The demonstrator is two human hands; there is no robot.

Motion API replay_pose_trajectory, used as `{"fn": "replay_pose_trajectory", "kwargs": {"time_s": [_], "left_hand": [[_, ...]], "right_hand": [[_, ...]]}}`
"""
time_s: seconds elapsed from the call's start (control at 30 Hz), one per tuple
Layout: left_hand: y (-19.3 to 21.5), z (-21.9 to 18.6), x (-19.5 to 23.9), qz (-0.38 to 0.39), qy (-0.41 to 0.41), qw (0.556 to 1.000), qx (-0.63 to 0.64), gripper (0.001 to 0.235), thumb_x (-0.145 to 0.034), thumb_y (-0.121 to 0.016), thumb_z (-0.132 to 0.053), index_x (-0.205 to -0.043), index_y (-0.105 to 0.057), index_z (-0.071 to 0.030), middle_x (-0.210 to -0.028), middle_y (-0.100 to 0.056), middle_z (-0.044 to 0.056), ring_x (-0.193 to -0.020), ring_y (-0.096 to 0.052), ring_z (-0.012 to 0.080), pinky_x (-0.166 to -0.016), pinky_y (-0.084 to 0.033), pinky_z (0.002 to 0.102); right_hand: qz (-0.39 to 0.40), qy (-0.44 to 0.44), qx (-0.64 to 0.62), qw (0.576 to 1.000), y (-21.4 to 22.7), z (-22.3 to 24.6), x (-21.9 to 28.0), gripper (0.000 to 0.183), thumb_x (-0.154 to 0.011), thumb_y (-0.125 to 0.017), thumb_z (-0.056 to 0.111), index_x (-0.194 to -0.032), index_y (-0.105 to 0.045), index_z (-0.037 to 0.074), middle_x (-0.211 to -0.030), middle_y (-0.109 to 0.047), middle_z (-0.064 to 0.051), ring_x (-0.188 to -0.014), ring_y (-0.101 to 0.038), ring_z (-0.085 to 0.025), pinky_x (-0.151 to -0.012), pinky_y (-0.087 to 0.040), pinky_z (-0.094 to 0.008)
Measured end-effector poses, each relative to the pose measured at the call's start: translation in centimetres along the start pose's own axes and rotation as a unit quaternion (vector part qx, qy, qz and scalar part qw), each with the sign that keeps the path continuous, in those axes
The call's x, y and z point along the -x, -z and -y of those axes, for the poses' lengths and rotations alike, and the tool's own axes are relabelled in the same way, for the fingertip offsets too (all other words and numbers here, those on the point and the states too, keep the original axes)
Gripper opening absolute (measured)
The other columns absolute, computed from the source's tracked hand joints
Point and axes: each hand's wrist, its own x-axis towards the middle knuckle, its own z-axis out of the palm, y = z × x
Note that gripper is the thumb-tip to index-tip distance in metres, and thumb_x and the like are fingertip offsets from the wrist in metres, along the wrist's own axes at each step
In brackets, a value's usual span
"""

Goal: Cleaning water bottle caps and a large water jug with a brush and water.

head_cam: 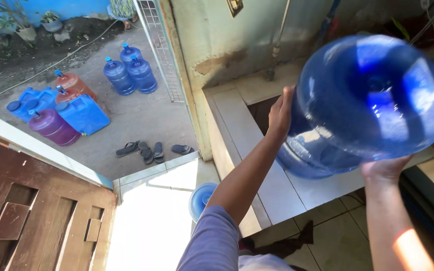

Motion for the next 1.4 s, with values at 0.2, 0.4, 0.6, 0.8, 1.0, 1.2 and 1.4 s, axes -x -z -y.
{"fn": "replay_pose_trajectory", "kwargs": {"time_s": [0.2,0.4,0.6,0.8,1.0,1.2,1.4], "left_hand": [[1.7,-1.0,2.3,0.047,-0.173,0.970,0.162,0.088,-0.098,-0.042,-0.081,-0.151,-0.054,-0.012,-0.154,-0.056,0.019,-0.144,-0.051,0.0312,-0.122,-0.037,0.042],[2.7,1.2,1.8,0.067,0.061,0.987,0.131,0.091,-0.089,-0.034,-0.079,-0.153,-0.050,-0.017,-0.150,-0.052,0.016,-0.134,-0.051,0.0296,-0.110,-0.036,0.045],[3.8,0.8,2.5,0.119,0.029,0.972,0.200,0.089,-0.097,-0.039,-0.076,-0.149,-0.053,-0.005,-0.146,-0.056,0.031,-0.134,-0.055,0.0449,-0.110,-0.044,0.052],[9.2,0.0,1.0,0.171,0.053,0.982,0.059,0.090,-0.094,-0.023,-0.078,-0.162,-0.034,-0.020,-0.165,-0.028,0.018,-0.150,-0.013,0.0360,-0.117,-0.014,0.050],[14.2,-1.0,0.7,0.263,0.146,0.939,0.169,0.095,-0.091,-0.028,-0.078,-0.161,-0.025,-0.013,-0.159,-0.039,0.022,-0.145,-0.041,0.0400,-0.117,-0.032,0.050],[15.8,0.7,0.4,0.276,0.048,0.939,0.197,0.090,-0.097,-0.031,-0.072,-0.165,-0.024,-0.014,-0.161,-0.034,0.019,-0.147,-0.036,0.0347,-0.117,-0.033,0.047],[16.2,0.9,-0.9,0.276,0.094,0.934,0.209,0.091,-0.096,-0.032,-0.074,-0.157,-0.039,-0.008,-0.151,-0.047,0.025,-0.140,-0.046,0.0410,-0.113,-0.040,0.055]], "right_hand": [[-0.020,-0.001,-0.024,1.000,-0.8,-1.0,2.3,0.071,-0.106,-0.052,0.058,-0.158,-0.042,0.011,-0.157,-0.051,-0.008,-0.151,-0.048,-0.024,-0.128,-0.040,-0.043],[-0.033,0.034,-0.030,0.998,-1.8,-0.7,4.4,0.076,-0.105,-0.043,0.066,-0.160,-0.040,0.013,-0.162,-0.048,-0.007,-0.154,-0.044,-0.025,-0.131,-0.037,-0.044],[-0.060,0.059,0.032,0.996,1.6,-3.7,4.8,0.072,-0.108,-0.045,0.061,-0.159,-0.042,0.011,-0.160,-0.049,-0.008,-0.153,-0.046,-0.025,-0.131,-0.040,-0.043],[-0.110,0.070,0.043,0.991,-0.5,-9.5,8.0,0.065,-0.110,-0.047,0.054,-0.157,-0.044,0.010,-0.157,-0.051,-0.007,-0.149,-0.049,-0.024,-0.127,-0.043,-0.042],[-0.156,0.102,0.076,0.980,-4.8,-9.6,9.7,0.058,-0.112,-0.048,0.048,-0.155,-0.046,0.009,-0.154,-0.053,-0.007,-0.145,-0.051,-0.023,-0.124,-0.046,-0.040],[-0.167,0.108,0.108,0.974,-10.0,-9.0,10.3,0.051,-0.115,-0.050,0.041,-0.153,-0.048,0.009,-0.150,-0.055,-0.007,-0.141,-0.054,-0.022,-0.120,-0.048,-0.038],[-0.160,0.117,0.121,0.973,-13.7,-8.3,8.7,0.044,-0.117,-0.051,0.035,-0.151,-0.049,0.008,-0.147,-0.057,-0.006,-0.136,-0.057,-0.021,-0.116,-0.051,-0.037]]}}
